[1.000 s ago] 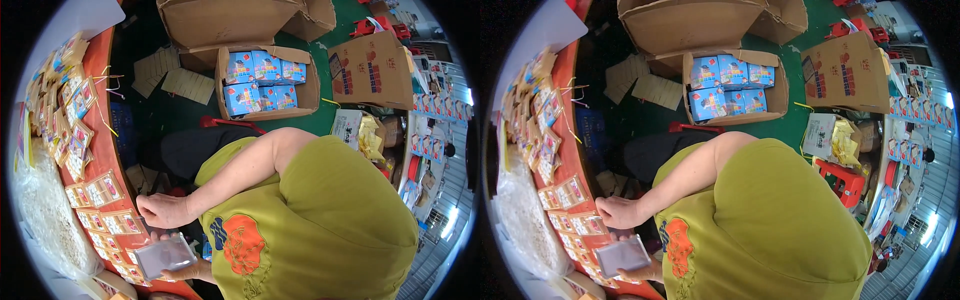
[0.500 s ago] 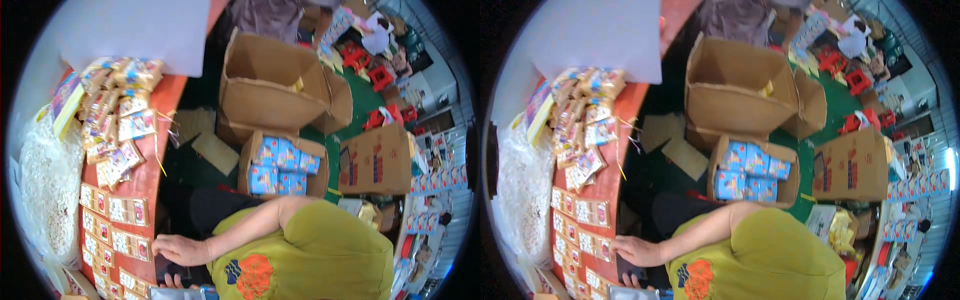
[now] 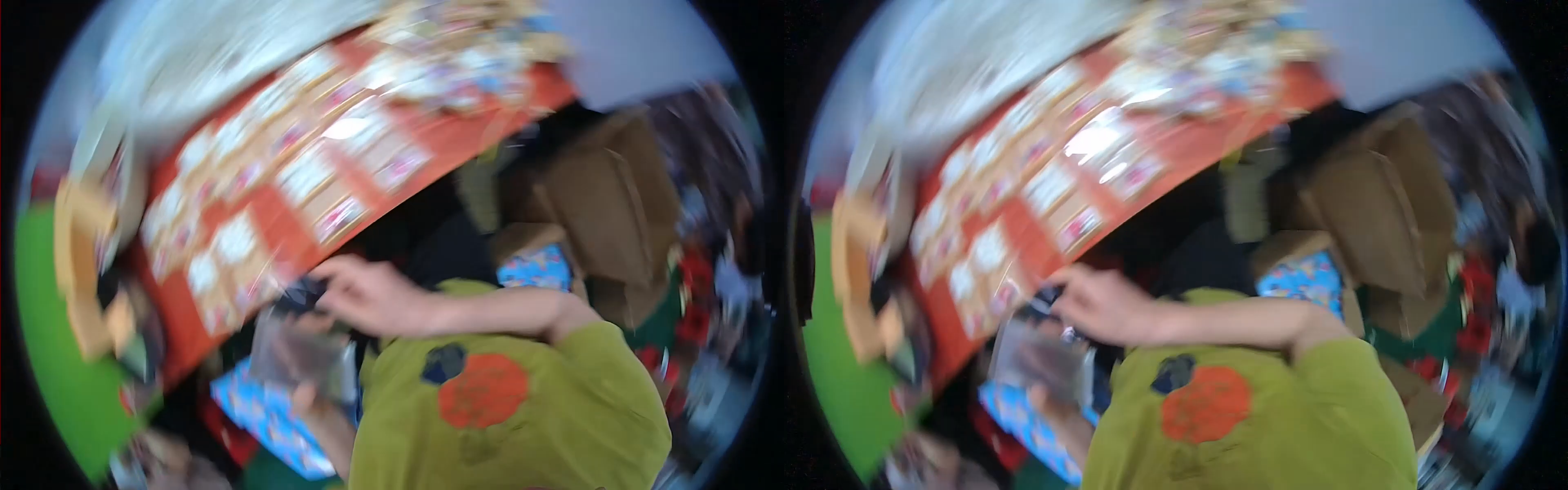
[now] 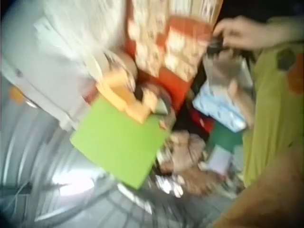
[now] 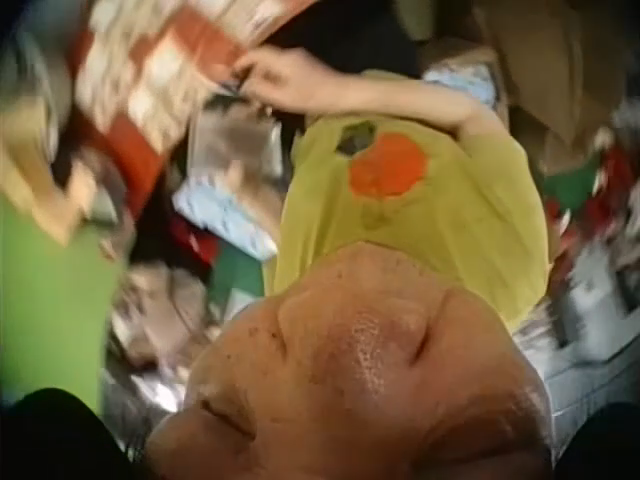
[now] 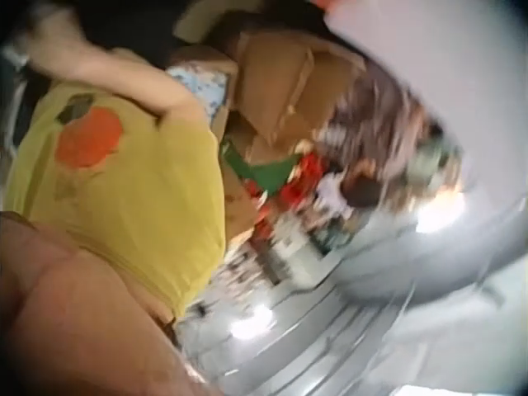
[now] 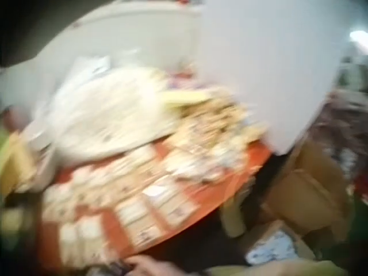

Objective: Placing small white blocks into plastic trays and sealing them with colored adhesive labels.

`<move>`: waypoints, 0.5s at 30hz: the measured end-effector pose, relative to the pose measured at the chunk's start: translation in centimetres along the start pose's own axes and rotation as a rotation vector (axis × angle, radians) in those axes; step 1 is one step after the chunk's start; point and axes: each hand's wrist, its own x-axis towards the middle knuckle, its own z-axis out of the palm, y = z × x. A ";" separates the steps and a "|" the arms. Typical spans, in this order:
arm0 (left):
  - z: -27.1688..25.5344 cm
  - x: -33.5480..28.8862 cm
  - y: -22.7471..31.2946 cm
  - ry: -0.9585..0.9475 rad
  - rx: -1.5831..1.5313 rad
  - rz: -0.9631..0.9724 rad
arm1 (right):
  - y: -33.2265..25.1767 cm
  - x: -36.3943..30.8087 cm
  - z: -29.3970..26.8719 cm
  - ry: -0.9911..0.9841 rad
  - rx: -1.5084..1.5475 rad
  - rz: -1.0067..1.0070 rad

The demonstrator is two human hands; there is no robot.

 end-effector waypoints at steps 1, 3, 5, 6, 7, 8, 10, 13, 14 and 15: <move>-0.9 -0.1 -0.1 0.066 0.034 -0.001 | -0.3 -0.1 0.0 -0.017 -0.061 -0.001; -2.3 0.1 0.5 0.081 -0.020 -0.015 | -0.2 0.2 -0.1 -0.099 -0.068 0.075; -3.4 -0.1 1.6 0.140 0.003 0.006 | 0.5 1.1 0.6 -0.177 -0.137 0.072; -4.1 -0.3 2.1 0.144 0.044 0.012 | 0.4 1.8 1.2 -0.218 -0.194 0.045; -4.5 0.1 2.7 0.124 0.084 0.010 | -0.2 2.7 1.7 -0.239 -0.209 0.079; -5.0 0.4 3.5 0.141 0.080 0.015 | -0.6 3.6 2.7 -0.256 -0.212 0.080; -5.7 1.2 4.9 0.210 0.074 0.080 | -1.3 5.2 4.6 -0.210 -0.018 0.176; -7.1 2.8 5.8 0.259 0.037 0.144 | -1.2 8.2 6.2 -0.140 -0.056 0.122; -7.4 3.4 6.1 0.336 0.000 0.148 | -1.2 9.2 6.5 -0.101 -0.104 0.117; -8.2 3.7 6.0 0.324 -0.052 0.145 | -1.0 9.9 6.8 -0.086 -0.091 0.119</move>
